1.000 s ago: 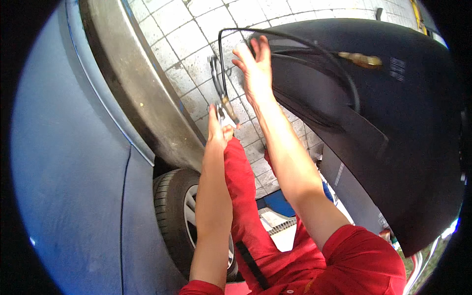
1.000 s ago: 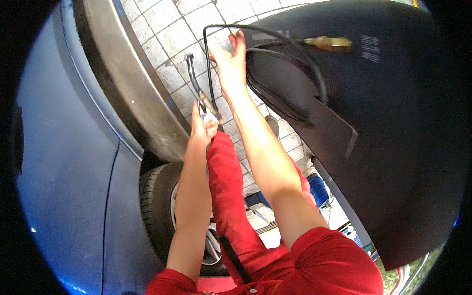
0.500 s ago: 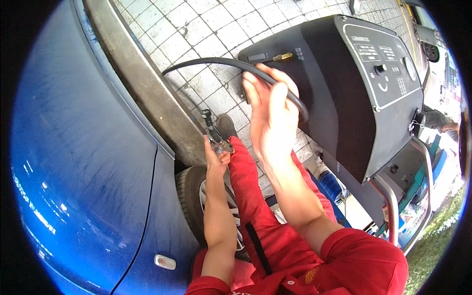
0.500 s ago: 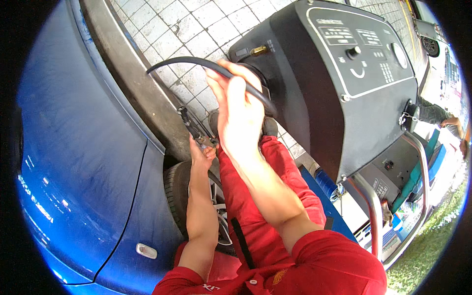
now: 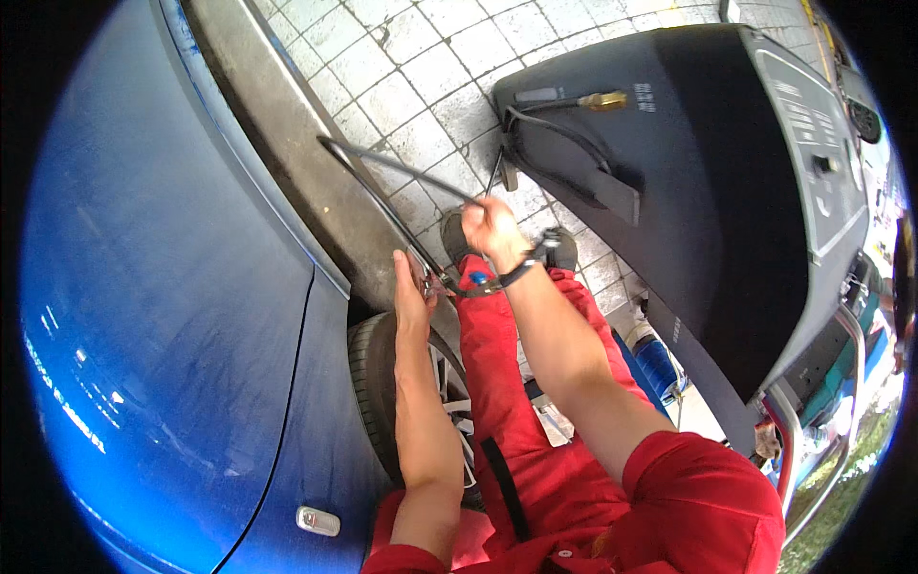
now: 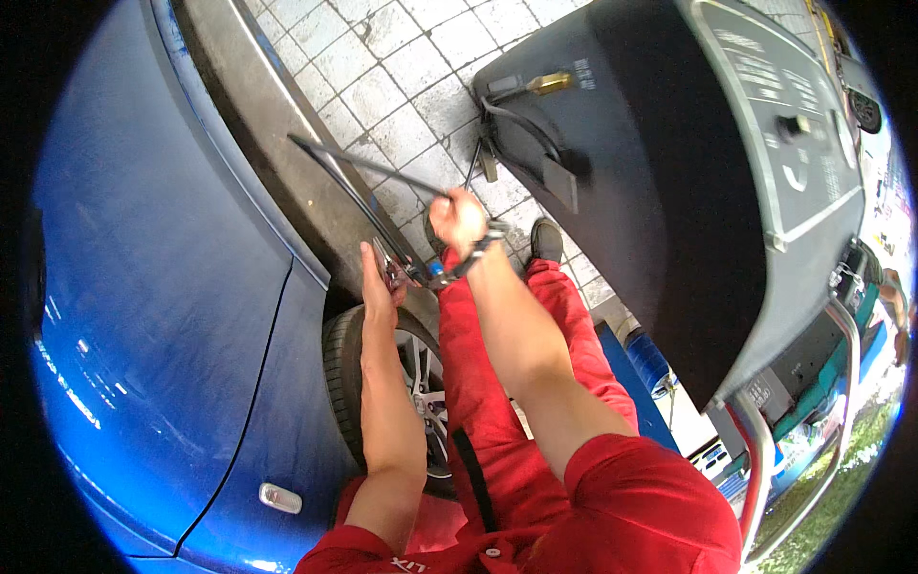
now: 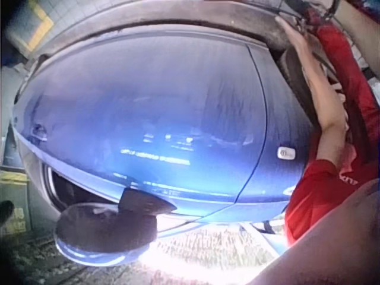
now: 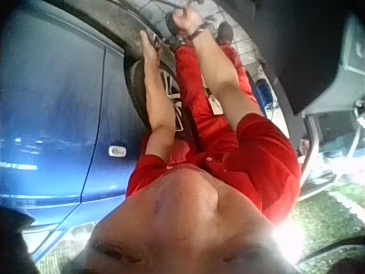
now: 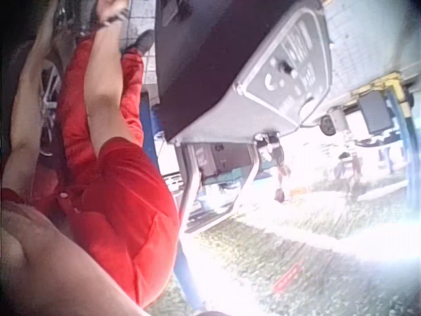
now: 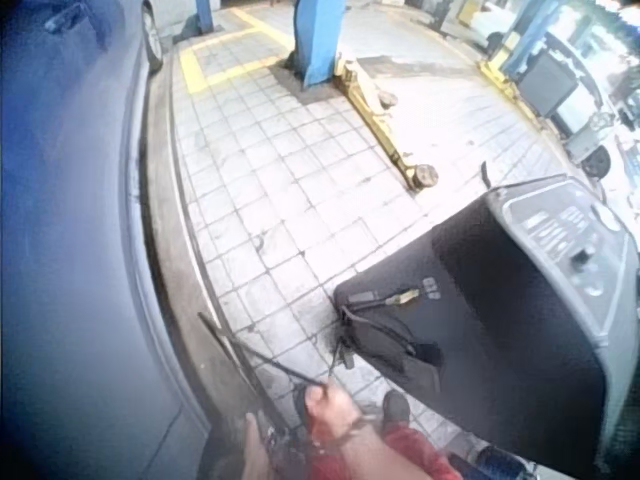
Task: The person opens a bottle of motor oil and pours it into the engine's oil filler. They then operate a fluid exchange machine, place a protective cover over the engine bay, and connect a hose to the engine.
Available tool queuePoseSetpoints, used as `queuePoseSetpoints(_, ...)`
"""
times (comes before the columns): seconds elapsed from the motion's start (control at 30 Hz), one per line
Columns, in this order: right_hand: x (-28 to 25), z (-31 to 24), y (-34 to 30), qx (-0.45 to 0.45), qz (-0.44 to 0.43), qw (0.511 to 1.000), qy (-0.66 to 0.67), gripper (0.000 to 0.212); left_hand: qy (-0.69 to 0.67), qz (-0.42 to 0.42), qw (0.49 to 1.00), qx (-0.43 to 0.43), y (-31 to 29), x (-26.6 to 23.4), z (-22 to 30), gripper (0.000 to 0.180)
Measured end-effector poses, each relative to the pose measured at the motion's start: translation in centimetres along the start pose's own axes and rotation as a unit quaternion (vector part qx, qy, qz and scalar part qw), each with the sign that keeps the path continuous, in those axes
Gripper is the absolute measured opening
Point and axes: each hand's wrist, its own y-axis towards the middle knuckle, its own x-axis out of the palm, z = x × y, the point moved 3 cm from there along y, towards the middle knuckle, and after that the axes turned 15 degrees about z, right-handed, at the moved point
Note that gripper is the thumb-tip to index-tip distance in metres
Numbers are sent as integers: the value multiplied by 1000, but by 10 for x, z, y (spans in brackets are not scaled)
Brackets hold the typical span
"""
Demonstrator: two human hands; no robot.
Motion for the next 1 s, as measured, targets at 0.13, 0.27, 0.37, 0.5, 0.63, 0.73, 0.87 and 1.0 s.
queuePoseSetpoints(0.13,63,-33,57,174,-11,981,-91,38,13,17,1000,-15,16,11,11,92)
queuePoseSetpoints(0.27,74,-60,54,-113,104,793,-589,73,-26,-15,999,-39,33,5,15,92)
queuePoseSetpoints(0.37,108,-82,11,-388,161,677,-604,86,-25,-22,998,-61,45,3,17,91)
queuePoseSetpoints(0.5,160,-61,-104,-552,-88,726,-400,115,-3,-45,998,-42,47,2,24,91)
queuePoseSetpoints(0.63,189,-41,-172,-608,-125,734,-275,96,-67,-75,991,-91,38,8,48,94)
queuePoseSetpoints(0.73,191,-34,-204,-616,-120,737,-251,43,-132,-93,980,-116,29,6,59,96)
queuePoseSetpoints(0.87,183,-2,-257,-589,-157,756,-240,45,-240,-144,944,-175,28,-11,51,78)
queuePoseSetpoints(1.0,177,-4,-303,-607,-167,744,-225,47,-295,-128,922,-215,4,-10,46,75)
